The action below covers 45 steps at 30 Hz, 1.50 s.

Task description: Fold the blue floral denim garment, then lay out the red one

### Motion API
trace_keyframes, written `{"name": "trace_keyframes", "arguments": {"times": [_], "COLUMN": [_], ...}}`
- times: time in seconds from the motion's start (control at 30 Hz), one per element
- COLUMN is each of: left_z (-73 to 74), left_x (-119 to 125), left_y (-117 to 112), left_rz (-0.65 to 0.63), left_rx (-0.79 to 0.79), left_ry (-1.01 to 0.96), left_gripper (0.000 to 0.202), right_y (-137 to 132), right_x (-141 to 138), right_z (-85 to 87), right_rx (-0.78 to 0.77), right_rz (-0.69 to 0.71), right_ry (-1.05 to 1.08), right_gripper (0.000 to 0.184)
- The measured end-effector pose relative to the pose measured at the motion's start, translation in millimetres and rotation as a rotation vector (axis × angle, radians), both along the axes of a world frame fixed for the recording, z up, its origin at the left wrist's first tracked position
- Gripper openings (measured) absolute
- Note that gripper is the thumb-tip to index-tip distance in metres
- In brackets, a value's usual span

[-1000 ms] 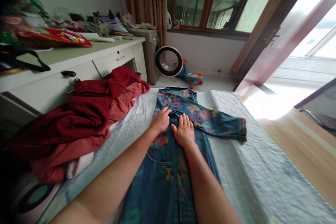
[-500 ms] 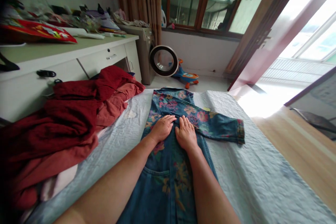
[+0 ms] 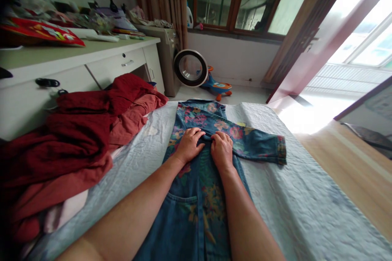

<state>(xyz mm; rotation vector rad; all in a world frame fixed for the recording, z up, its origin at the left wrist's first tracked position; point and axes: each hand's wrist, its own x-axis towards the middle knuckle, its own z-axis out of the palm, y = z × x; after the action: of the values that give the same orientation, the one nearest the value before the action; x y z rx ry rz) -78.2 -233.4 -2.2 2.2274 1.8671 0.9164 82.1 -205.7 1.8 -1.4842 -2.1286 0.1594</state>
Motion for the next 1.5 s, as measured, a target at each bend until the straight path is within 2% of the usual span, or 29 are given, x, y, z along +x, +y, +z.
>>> {"name": "trace_keyframes", "arguments": {"times": [0.23,0.43,0.63,0.8,1.0,1.2,1.5], "left_z": [1.3,-2.2,0.5,2.5,6.1,9.0,10.5], "left_x": [2.7,4.0,1.4,0.2,0.4,1.9,-0.5], "left_y": [-0.1,0.3,-0.5,0.8,-1.0,-2.1,-1.3], "left_rz": [0.043,0.132,0.101,0.084,0.134,0.166,0.141], "left_rx": [-0.007,0.01,-0.066,-0.079,-0.073,-0.088,-0.117], "left_ry": [-0.08,-0.149,-0.092,-0.09,-0.085,-0.058,-0.03], "left_gripper": [0.055,0.038,0.038,0.027,0.039,0.036,0.018], "right_y": [-6.6,-8.9,-13.0,-14.5,-10.5,-3.2,-3.7], "right_x": [-4.9,-8.1,-11.4,-13.9,-12.9,-10.4,-11.3], "right_z": [6.7,9.4,11.9,12.7,8.6,-0.6,-1.5], "right_rx": [0.076,0.107,0.052,0.042,0.038,0.118,0.121], "right_rz": [-0.077,-0.063,-0.083,-0.045,0.011,0.078,0.043], "right_ry": [-0.014,-0.053,-0.011,-0.024,0.043,0.14,0.025], "right_gripper": [0.026,0.026,0.029,0.031,0.032,0.028,0.021]}}
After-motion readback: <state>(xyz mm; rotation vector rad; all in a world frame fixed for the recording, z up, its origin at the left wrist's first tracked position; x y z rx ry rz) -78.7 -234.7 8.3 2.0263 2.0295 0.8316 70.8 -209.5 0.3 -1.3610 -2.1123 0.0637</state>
